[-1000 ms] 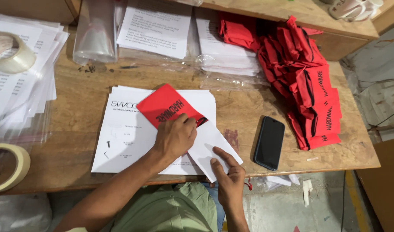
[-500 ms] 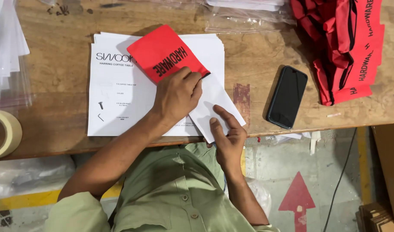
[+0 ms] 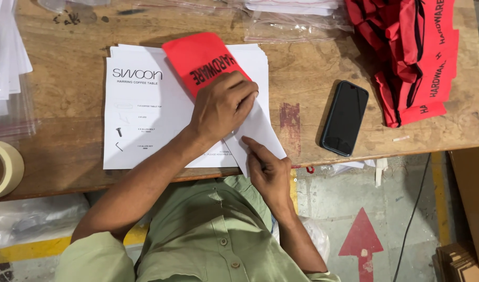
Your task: Placing assembly instruction manuals and hardware bags into white envelopes for shipping.
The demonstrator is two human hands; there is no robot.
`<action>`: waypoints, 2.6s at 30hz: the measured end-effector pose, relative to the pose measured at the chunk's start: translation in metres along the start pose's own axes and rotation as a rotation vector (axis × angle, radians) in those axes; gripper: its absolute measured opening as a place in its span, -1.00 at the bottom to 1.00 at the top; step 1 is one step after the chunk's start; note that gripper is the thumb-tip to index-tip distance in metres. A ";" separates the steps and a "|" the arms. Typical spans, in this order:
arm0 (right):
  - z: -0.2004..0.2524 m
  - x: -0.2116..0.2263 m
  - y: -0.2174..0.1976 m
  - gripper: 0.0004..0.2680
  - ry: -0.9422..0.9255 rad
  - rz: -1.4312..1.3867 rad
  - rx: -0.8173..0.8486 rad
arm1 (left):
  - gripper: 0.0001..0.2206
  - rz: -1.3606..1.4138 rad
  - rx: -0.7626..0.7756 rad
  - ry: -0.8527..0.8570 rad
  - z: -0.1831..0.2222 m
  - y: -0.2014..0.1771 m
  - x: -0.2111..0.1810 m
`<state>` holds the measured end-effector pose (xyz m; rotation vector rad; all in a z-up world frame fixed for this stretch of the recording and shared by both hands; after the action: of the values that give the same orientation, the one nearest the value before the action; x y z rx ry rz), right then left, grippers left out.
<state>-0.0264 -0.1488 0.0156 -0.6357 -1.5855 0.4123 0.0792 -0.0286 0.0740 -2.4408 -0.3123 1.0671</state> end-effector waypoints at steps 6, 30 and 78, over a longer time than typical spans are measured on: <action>-0.009 -0.005 0.004 -0.76 0.108 -0.168 -0.006 | -0.87 -0.121 0.094 0.157 0.015 0.002 -0.024; -0.016 -0.050 0.015 -0.69 0.301 -0.571 0.049 | -0.86 0.111 0.028 -0.131 0.059 -0.019 -0.013; -0.170 -0.164 -0.252 -0.65 0.025 -0.540 -0.725 | -0.79 0.115 0.328 -0.198 0.055 0.002 -0.003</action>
<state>0.1065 -0.4647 0.0597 -0.7039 -1.7965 -0.5975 0.0368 -0.0140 0.0421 -2.0873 -0.0513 1.3007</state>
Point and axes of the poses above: each hand's wrist, its own z-axis away from the middle knuckle, its own y-axis out of the palm, x = y × z, the point moved 10 cm from there along -z, towards the middle knuckle, and after that the axes turned 7 degrees about z, right-handed, at the moved point
